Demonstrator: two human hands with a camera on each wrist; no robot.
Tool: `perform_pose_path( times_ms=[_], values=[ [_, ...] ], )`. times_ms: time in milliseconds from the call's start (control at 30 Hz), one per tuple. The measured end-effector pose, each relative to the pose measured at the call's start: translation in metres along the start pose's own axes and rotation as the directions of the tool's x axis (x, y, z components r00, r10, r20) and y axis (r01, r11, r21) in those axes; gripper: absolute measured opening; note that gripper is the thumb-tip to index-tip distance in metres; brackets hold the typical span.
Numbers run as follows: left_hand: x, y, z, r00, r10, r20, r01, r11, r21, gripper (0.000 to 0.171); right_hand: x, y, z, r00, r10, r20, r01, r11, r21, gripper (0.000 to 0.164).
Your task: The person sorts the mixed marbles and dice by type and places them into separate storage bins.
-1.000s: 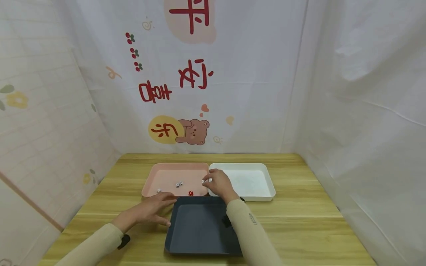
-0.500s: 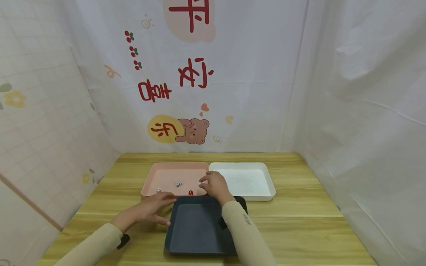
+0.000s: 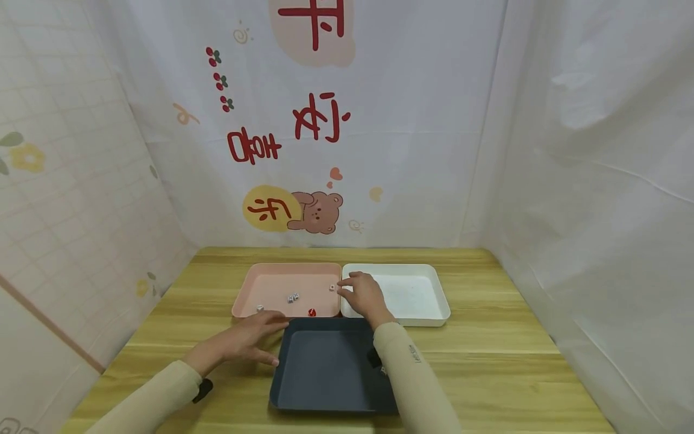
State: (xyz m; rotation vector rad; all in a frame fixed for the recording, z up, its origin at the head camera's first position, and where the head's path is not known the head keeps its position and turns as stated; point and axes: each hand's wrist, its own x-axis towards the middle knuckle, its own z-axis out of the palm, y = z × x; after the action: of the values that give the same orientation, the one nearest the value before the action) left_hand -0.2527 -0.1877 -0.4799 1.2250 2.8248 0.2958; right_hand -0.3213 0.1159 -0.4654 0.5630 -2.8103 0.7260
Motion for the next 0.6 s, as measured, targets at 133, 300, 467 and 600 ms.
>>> perform_pose_path(
  times_ms=[133, 300, 467, 600],
  values=[
    [0.001, -0.001, 0.001, 1.0, 0.006, 0.001, -0.006, 1.0, 0.0, 0.085, -0.003, 0.004, -0.007, 1.0, -0.001, -0.006, 0.001, 1.0, 0.014, 0.026],
    [0.001, -0.002, 0.001, 1.0, 0.003, 0.006, -0.003, 1.0, -0.006, 0.084, -0.007, 0.01, -0.014, 0.999, -0.021, -0.025, 0.022, 1.0, 0.017, 0.026],
    [0.001, -0.002, 0.001, 1.0, 0.003, 0.012, -0.003, 1.0, -0.005, 0.084, -0.007, 0.019, -0.02, 1.0, 0.002, -0.001, -0.002, 1.0, 0.001, 0.025],
    [0.001, -0.001, 0.0, 1.0, 0.001, 0.016, -0.001, 1.0, -0.007, 0.084, -0.007, 0.026, -0.024, 1.0, 0.024, 0.007, -0.024, 1.0, -0.007, 0.025]
  ],
)
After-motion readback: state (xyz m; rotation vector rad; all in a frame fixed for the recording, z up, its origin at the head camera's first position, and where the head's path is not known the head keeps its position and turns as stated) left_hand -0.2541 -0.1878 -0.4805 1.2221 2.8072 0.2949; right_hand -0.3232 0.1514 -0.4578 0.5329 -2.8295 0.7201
